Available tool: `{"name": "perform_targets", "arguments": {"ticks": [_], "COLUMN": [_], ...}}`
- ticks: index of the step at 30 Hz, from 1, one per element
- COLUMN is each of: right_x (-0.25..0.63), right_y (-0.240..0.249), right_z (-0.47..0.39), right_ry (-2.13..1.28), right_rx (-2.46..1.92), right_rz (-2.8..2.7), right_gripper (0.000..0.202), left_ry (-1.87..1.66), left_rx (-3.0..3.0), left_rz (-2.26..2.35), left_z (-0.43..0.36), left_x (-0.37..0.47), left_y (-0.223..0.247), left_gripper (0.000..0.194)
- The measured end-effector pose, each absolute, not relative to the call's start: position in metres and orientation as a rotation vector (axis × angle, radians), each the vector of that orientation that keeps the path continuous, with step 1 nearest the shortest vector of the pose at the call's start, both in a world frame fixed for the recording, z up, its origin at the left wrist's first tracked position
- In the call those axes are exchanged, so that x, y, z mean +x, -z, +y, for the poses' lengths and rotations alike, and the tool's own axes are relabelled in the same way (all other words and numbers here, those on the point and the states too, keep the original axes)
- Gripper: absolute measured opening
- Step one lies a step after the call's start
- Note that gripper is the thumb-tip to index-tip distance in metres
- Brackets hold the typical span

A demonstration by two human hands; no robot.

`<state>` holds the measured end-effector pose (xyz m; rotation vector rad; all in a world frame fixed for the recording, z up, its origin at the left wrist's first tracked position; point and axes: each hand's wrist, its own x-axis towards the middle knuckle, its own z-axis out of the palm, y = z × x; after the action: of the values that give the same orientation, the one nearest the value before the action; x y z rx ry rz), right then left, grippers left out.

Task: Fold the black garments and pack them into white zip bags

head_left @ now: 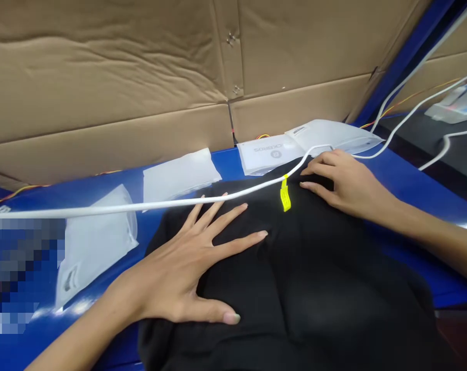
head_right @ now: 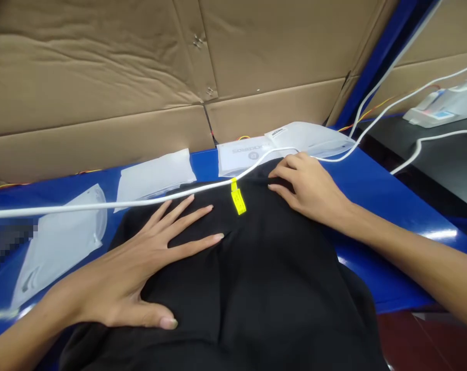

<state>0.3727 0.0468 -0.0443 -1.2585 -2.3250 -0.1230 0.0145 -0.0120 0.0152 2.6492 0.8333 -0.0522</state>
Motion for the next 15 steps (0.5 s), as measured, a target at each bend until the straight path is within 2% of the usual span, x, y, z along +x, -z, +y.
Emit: {"name": "perform_targets", "arguments": {"ticks": [3,10,15], "right_x": [0.373,0.371,0.368], "right_y": [0.039,0.031,0.032], "right_z": [0.045,0.04,0.042], "right_ry": [0.149,0.257,0.247], "right_rx": [-1.295,-1.328,-1.256], "right_rz": [-2.216,-2.02,-2.038], "right_gripper": [0.032,0.04,0.03], "left_ry": [0.03,-0.128,0.015], "left_rx": [2.655,2.7,2.659], "left_rz": [0.832,0.776,0.842], "left_z": [-0.012,-0.012,-0.014], "left_x": [0.015,0.013,0.013], "left_y": [-0.016,-0.019,-0.018], "left_gripper": [0.103,0.082,0.093]}}
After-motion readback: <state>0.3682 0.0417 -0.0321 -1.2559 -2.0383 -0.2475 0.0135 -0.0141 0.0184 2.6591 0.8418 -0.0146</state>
